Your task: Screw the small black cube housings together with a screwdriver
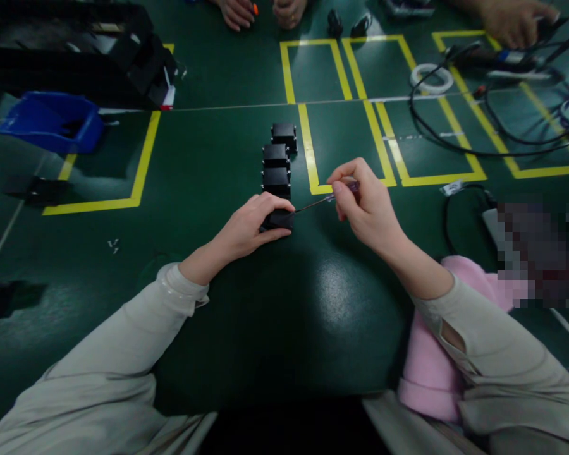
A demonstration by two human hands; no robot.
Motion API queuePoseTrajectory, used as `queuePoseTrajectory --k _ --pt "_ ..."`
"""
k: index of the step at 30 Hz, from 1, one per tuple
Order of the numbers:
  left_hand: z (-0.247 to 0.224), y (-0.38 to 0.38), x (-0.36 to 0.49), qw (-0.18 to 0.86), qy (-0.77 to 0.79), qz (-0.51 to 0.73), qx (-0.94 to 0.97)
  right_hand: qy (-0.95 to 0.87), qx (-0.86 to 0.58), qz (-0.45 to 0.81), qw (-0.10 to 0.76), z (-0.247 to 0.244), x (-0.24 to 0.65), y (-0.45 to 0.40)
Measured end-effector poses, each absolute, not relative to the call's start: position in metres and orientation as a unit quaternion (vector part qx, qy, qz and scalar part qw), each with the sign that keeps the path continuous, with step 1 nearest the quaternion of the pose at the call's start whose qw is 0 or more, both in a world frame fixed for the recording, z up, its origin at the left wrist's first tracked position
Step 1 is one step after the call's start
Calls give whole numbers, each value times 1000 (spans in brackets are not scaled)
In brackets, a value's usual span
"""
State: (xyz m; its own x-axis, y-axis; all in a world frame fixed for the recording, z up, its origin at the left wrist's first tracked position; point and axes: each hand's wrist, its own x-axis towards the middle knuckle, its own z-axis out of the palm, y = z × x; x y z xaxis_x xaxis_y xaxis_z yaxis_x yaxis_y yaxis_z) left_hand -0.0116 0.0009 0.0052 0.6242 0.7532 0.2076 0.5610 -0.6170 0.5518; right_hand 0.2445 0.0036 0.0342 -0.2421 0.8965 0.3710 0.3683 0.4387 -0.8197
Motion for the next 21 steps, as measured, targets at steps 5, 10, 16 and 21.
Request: queuePoseTrajectory --k 5,10,16,21 --pt "6 1 -11 231 377 218 870 -732 -434 299 433 32 245 4" --pt "7 0 -12 234 385 209 868 -729 -433 299 439 33 245 4" --pt "7 0 -12 236 389 210 866 -734 -444 283 428 34 246 4" --pt "6 0 -12 231 385 210 869 -738 -435 279 433 34 246 5"
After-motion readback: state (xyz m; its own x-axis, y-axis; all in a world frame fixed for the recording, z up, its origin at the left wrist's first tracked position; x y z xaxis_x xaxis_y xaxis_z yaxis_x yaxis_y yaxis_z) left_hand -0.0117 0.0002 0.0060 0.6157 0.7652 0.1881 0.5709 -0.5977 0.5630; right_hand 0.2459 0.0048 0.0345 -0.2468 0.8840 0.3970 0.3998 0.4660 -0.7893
